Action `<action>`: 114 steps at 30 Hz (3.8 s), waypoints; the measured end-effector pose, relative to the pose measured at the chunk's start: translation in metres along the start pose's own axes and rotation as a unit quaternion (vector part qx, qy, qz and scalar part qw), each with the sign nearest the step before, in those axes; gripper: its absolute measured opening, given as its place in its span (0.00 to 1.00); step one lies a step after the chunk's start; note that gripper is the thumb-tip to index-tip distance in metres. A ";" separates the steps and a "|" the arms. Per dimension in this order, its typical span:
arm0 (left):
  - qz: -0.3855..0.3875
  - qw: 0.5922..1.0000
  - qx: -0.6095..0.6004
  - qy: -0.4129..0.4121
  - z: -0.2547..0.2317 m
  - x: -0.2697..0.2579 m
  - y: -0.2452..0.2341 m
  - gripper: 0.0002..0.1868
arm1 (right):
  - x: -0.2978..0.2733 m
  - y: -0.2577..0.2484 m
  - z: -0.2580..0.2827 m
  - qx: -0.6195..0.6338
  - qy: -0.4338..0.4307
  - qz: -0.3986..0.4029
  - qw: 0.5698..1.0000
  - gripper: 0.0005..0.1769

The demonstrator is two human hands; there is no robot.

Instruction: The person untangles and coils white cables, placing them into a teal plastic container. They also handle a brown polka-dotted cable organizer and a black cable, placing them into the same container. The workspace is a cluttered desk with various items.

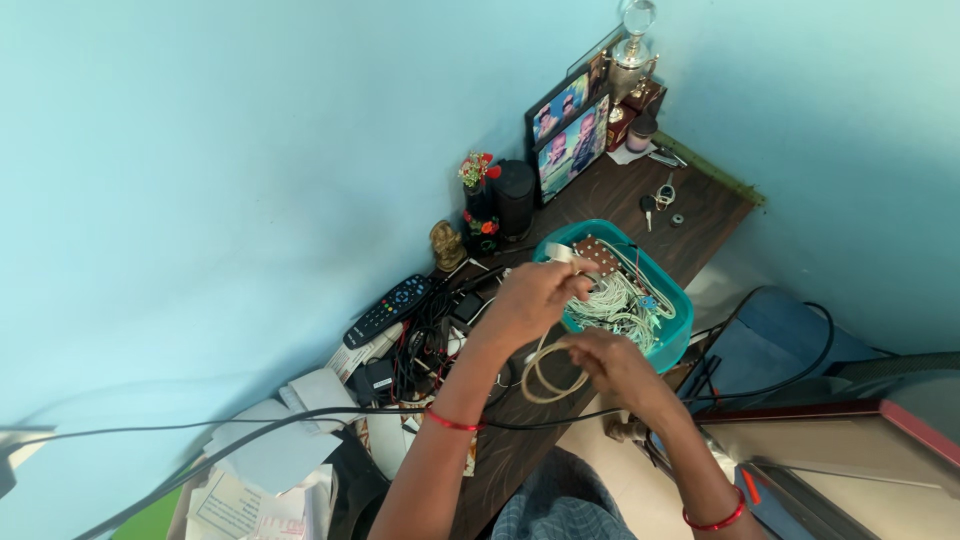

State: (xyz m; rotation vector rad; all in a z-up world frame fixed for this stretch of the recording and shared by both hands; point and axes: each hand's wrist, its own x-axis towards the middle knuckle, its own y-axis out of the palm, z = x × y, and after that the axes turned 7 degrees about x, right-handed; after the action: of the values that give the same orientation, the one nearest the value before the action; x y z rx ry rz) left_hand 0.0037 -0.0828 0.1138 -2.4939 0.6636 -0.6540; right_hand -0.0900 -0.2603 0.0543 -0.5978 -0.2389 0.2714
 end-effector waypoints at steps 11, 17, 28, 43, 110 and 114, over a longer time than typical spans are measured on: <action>0.213 0.941 -0.010 -0.265 0.060 -0.024 0.034 0.26 | -0.005 0.009 0.008 0.121 0.021 -0.042 0.992 0.10; 0.281 0.884 -0.212 -0.308 0.054 -0.041 0.022 0.18 | -0.006 0.015 -0.009 0.116 0.125 -0.082 0.982 0.14; 0.252 0.876 -0.305 -0.277 0.050 -0.062 0.011 0.12 | -0.005 0.003 -0.028 0.200 -0.002 -0.050 0.979 0.38; 0.069 0.967 -0.007 -0.245 0.051 -0.077 0.024 0.13 | -0.005 0.040 0.001 0.686 0.204 -0.126 0.687 0.26; 0.087 0.971 0.205 -0.089 0.073 -0.010 0.159 0.20 | 0.023 0.000 -0.157 -0.329 0.278 0.167 0.887 0.10; -0.085 0.976 0.193 -0.055 0.045 -0.055 0.102 0.22 | 0.023 -0.007 -0.099 -0.395 0.231 0.076 0.886 0.08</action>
State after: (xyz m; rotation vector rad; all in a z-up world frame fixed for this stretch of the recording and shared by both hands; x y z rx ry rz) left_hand -0.0470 -0.1168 0.0055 -2.2160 0.2525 -0.6329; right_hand -0.0381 -0.3097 -0.0178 -1.4733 0.1830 0.1664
